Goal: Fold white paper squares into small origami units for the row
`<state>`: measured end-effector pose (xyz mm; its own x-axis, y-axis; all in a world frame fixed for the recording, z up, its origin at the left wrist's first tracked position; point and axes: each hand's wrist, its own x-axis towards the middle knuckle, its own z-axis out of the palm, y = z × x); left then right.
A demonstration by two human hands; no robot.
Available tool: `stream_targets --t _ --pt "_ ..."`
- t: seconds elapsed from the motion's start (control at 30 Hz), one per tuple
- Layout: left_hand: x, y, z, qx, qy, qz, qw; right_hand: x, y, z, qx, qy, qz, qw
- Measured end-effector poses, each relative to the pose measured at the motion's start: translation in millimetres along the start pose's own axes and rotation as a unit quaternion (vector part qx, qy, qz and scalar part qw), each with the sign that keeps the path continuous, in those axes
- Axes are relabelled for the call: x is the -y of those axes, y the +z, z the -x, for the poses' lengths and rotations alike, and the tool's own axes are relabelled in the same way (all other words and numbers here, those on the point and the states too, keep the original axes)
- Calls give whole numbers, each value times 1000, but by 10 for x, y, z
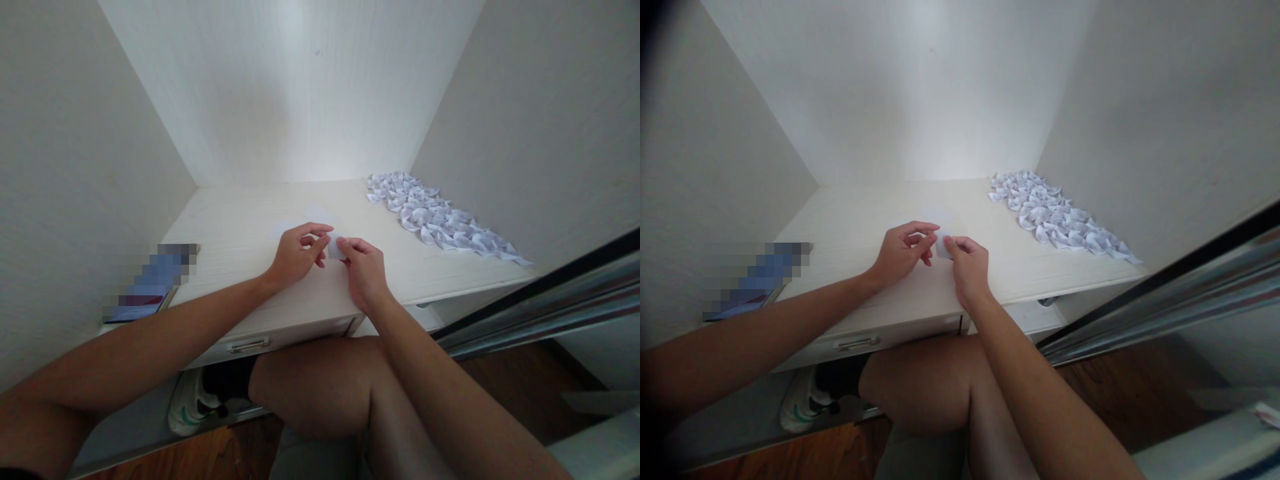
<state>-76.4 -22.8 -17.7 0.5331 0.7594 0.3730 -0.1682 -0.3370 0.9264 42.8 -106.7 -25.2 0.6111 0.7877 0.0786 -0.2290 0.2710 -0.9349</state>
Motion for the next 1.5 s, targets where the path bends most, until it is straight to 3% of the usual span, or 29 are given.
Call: stream_targets --t 0.27,0.37,0.47,0.8,1.13,1.3,1.4,1.5 --pt "-41 4 -30 -17 18 54 998 168 -80 34 130 123 -126 976" --pt "-72 7 -25 -16 9 77 997 186 -147 14 193 153 -125 961" --pt "-82 -3 -25 1 1 89 996 183 -190 -7 214 160 -119 956" --pt "-75 -13 -27 5 41 74 996 172 -234 -52 219 174 -125 952" --pt "-126 -6 0 42 5 62 997 193 -226 -39 208 162 -131 956" --pt "-99 -1 -13 31 0 28 999 208 -188 -15 181 164 -119 962" --pt "-96 -13 -15 40 -16 5 999 222 -156 12 124 155 -31 979" --pt "-104 -31 -10 60 -49 -13 997 248 -160 25 63 86 173 979"
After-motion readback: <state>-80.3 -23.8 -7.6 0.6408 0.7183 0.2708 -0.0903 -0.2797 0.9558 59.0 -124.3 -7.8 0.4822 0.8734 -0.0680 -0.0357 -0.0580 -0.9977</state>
